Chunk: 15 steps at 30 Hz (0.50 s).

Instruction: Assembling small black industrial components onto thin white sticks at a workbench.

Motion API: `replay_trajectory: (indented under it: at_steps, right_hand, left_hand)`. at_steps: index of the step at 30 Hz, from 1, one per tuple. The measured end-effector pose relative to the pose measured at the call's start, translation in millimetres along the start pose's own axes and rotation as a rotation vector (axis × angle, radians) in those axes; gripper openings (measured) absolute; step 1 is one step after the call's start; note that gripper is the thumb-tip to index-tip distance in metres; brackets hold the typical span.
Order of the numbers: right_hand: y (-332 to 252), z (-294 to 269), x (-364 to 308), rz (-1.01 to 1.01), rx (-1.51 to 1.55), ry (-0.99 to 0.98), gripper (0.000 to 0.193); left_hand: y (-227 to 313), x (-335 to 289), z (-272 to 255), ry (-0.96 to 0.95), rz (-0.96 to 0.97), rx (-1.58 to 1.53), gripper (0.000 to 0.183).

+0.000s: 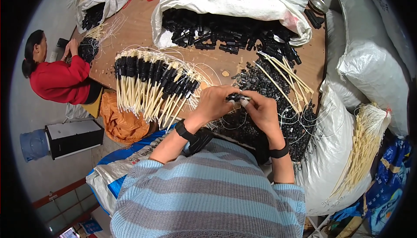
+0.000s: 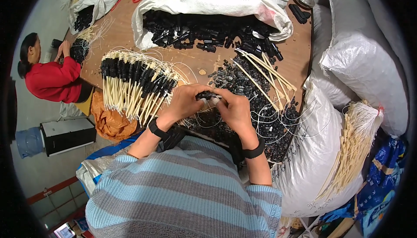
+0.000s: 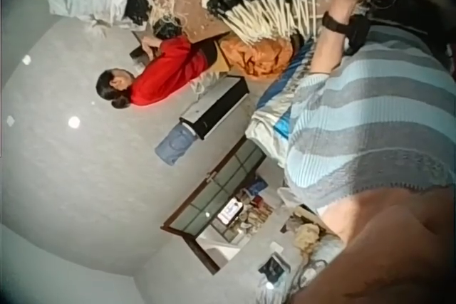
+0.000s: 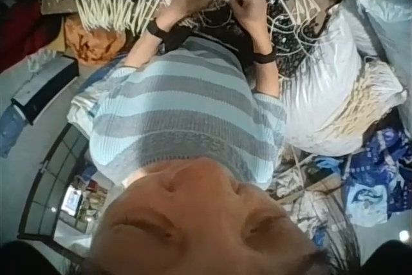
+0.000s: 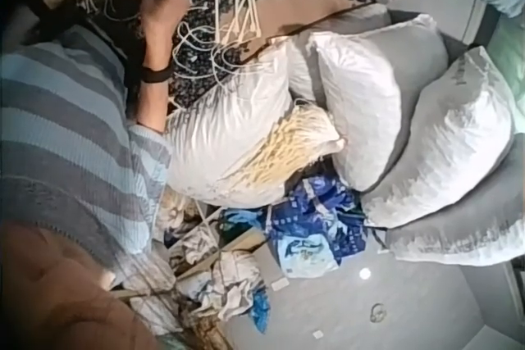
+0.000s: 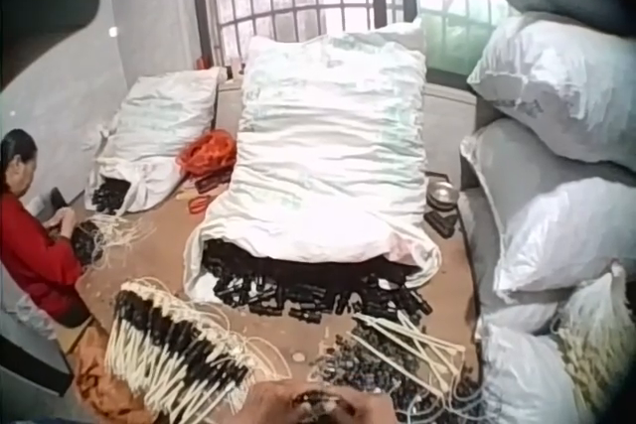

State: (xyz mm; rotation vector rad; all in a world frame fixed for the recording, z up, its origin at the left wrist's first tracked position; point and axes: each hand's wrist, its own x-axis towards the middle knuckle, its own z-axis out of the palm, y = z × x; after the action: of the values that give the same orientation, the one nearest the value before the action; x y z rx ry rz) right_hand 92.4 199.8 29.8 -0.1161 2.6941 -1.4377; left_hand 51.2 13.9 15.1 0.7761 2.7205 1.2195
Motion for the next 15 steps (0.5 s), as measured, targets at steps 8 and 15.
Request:
replay_trajectory:
  at_steps: [8,15]
  right_hand:
    - [0,11,-1,-0.157,-0.203,0.254,0.019]
    - [3,7,-3,-0.086,0.029,0.218,0.015]
  left_hand:
    - [11,15,4,0.167,0.198,-0.097,0.037]
    - [-3,15,4,0.069,-0.220,-0.745,0.031]
